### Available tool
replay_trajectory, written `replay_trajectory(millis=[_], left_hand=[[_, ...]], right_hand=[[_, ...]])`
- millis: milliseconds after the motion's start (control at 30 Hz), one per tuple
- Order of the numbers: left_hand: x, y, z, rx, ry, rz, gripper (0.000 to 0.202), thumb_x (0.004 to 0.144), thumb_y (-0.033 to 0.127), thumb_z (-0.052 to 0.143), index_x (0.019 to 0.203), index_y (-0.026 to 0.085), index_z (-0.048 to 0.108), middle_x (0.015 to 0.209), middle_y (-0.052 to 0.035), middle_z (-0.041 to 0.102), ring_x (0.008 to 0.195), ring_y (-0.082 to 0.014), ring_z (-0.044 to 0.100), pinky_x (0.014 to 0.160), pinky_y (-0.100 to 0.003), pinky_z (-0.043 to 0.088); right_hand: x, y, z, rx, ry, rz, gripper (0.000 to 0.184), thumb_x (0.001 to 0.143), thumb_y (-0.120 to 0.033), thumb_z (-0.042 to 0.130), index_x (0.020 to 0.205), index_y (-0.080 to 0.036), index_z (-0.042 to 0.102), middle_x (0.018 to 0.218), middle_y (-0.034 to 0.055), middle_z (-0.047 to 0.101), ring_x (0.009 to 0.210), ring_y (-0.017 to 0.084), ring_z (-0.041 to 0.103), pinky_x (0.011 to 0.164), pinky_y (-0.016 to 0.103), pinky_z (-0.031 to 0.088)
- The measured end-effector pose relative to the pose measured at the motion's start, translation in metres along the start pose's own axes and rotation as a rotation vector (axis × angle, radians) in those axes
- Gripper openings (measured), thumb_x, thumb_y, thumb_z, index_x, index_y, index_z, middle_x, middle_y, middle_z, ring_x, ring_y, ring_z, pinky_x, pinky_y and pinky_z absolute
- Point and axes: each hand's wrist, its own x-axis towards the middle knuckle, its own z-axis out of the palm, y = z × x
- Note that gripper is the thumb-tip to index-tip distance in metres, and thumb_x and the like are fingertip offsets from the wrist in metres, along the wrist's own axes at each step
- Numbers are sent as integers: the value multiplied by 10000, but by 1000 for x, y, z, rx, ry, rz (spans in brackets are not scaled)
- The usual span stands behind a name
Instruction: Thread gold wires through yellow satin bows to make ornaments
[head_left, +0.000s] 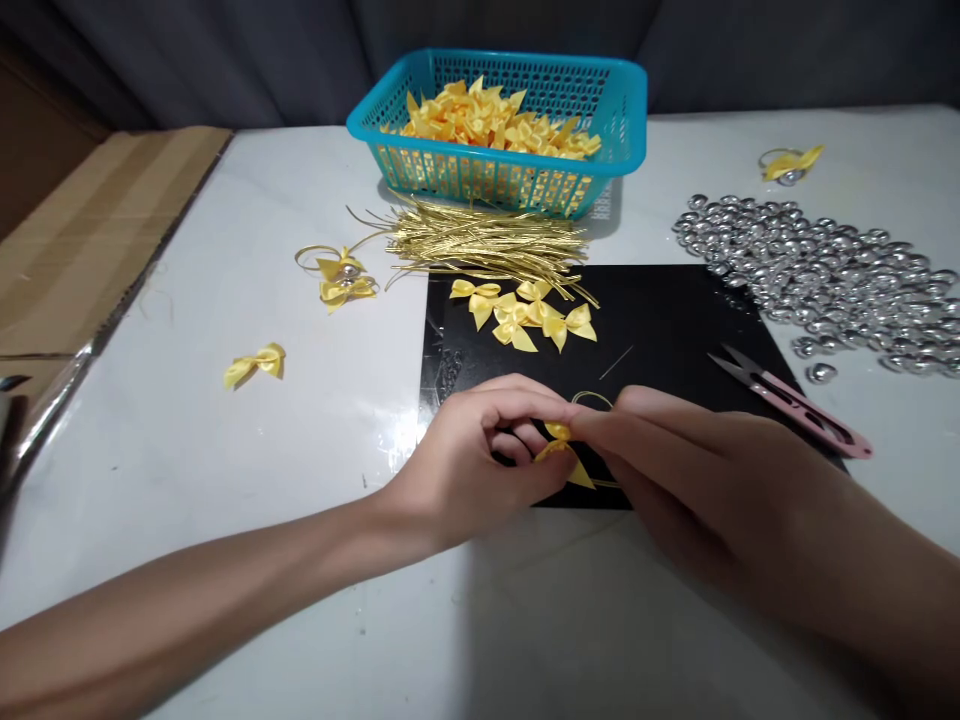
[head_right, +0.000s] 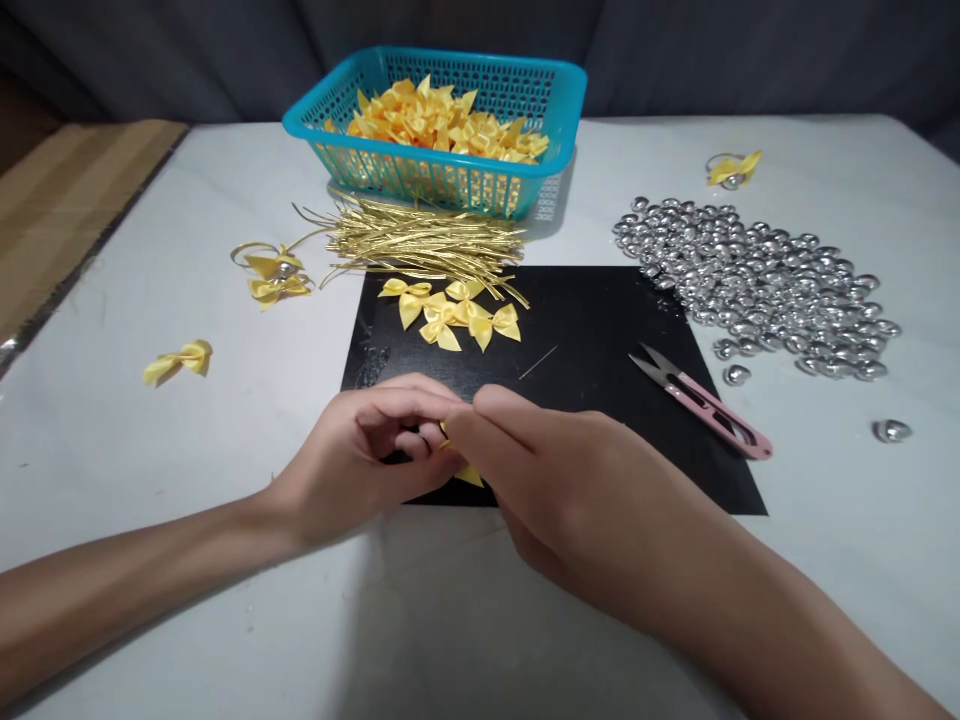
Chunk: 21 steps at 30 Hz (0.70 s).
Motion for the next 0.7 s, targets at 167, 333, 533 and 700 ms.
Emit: replay_trajectory(millis=[167,333,533,700], left_hand=[[0,0,0,8,6,5,178,706,20,602,822,111,703,887,-23,598,581,-17,479,473,-129,358],[0,1,0,7,5,0,180,706,28,605,831,107,707,892,-25,595,581,-17,477,476,-132,368],[1,0,-1,16,2,-22,179,710,31,620,844,113,706,917,-36,603,591,-24,485,479,-143,380],[0,0,0,0,12,-21,180,697,15,623,822,114,704,906,-34,598,587,-25,490,479,-144,386]], right_hand=[[-1,-2,1,-35,25,-16,270,799,28,350,916,-185,468,750,-16,451,491,86,436,449,228,290],[-3,-1,0,-5,17,9,346,784,22,357,1022,-183,500,738,-23,455,470,80,434,450,227,296],[-2,0,-1,-4,-3,28,339,767,11,381,1012,-175,525,735,-11,492,502,88,493,443,230,298],[-1,1,-2,-43,24,30,268,801,-25,393,971,-176,534,706,-19,496,445,69,440,424,219,287]])
